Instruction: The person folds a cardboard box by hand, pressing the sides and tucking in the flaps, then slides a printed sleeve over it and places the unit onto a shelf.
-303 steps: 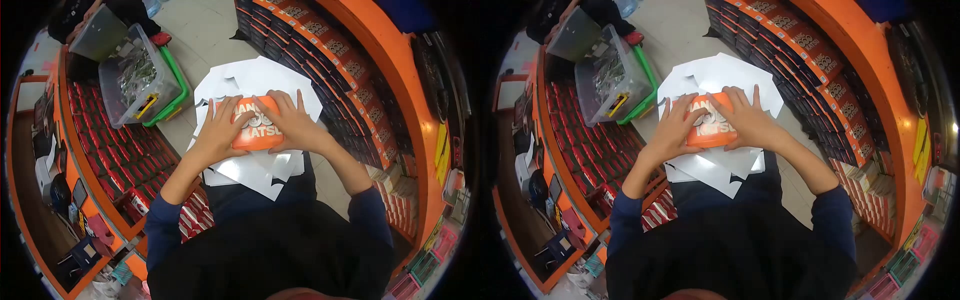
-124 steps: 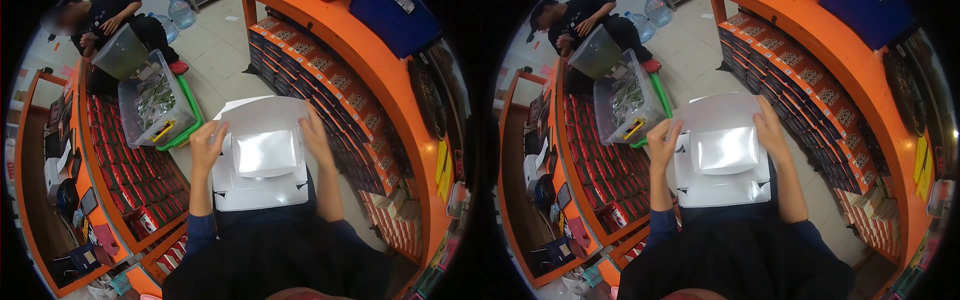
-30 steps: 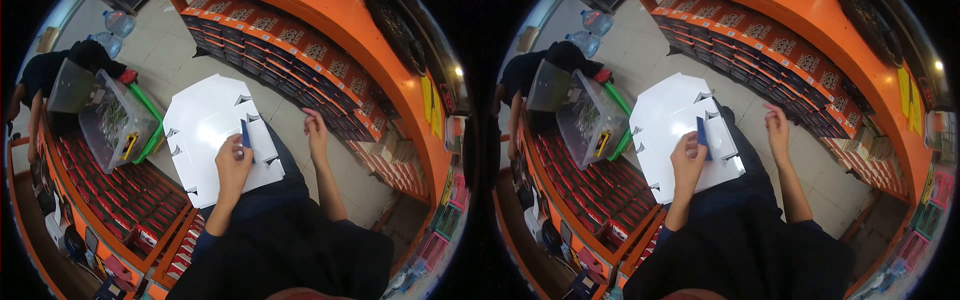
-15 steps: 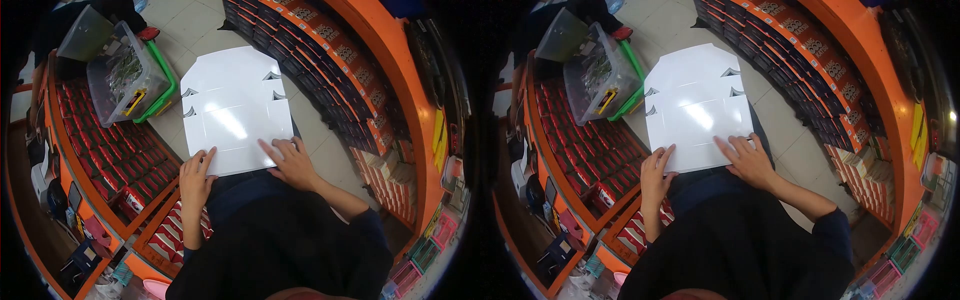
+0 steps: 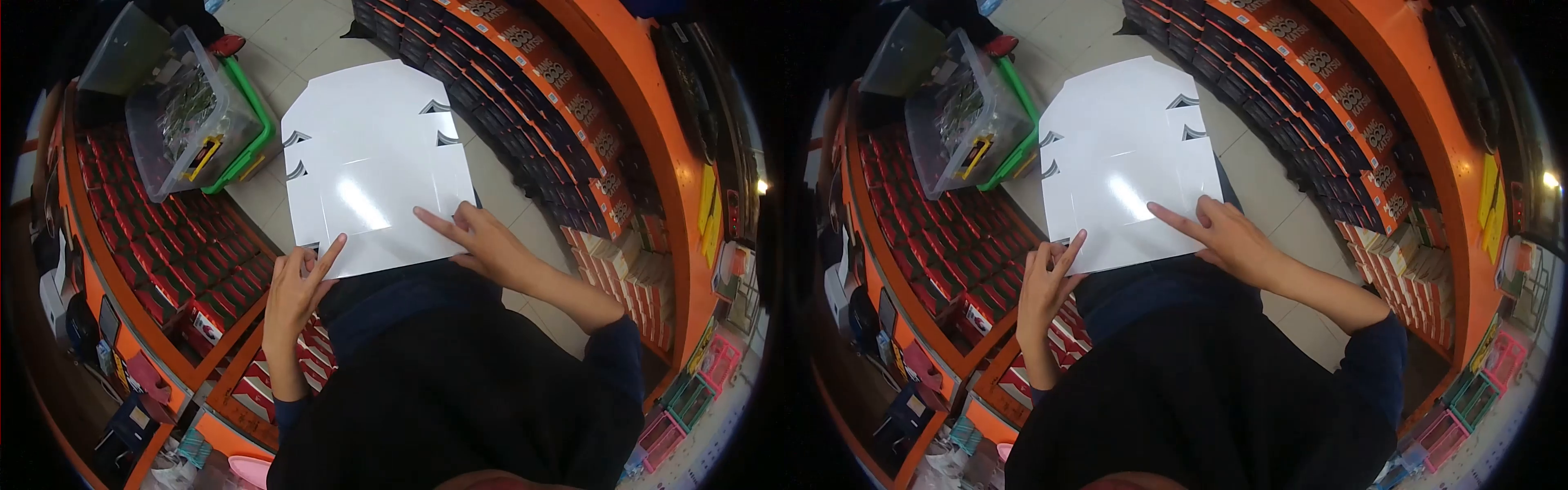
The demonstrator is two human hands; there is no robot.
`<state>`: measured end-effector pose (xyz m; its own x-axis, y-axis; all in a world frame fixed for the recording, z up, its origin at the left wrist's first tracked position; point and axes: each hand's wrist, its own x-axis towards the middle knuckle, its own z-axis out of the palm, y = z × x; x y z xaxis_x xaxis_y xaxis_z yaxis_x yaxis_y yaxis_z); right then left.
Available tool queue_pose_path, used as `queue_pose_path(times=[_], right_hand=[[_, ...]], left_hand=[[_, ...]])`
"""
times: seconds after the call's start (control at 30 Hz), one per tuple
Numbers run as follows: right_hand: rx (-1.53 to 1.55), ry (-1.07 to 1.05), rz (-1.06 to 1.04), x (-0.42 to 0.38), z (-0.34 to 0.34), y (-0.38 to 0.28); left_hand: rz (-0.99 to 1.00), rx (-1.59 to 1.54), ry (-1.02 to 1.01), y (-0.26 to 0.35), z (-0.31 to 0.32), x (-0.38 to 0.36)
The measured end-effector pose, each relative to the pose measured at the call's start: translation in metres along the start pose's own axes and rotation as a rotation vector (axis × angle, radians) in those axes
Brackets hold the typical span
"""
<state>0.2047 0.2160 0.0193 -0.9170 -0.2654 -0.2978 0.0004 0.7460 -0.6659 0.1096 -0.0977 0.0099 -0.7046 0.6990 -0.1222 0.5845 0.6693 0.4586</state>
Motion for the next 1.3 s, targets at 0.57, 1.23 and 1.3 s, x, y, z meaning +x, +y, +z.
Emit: queue_pose_path(times=[0.57, 1.23, 1.3], right_hand=[[-0.43, 0.319, -0.242, -0.015, -0.007, -0.007], [0.092, -0.374, 0.2, 0.08, -0.038, 0.04], [0.227, -0.328, -0.076, 0.057, -0.053, 0.046]], left_hand=[[0.347, 0.346, 0.355, 0.009, 0.002, -0.009], [0.192, -0.103, -0.184, -0.023, -0.004, 0.082], [0.324, -0.173, -0.075, -0.021, -0.015, 0.074]])
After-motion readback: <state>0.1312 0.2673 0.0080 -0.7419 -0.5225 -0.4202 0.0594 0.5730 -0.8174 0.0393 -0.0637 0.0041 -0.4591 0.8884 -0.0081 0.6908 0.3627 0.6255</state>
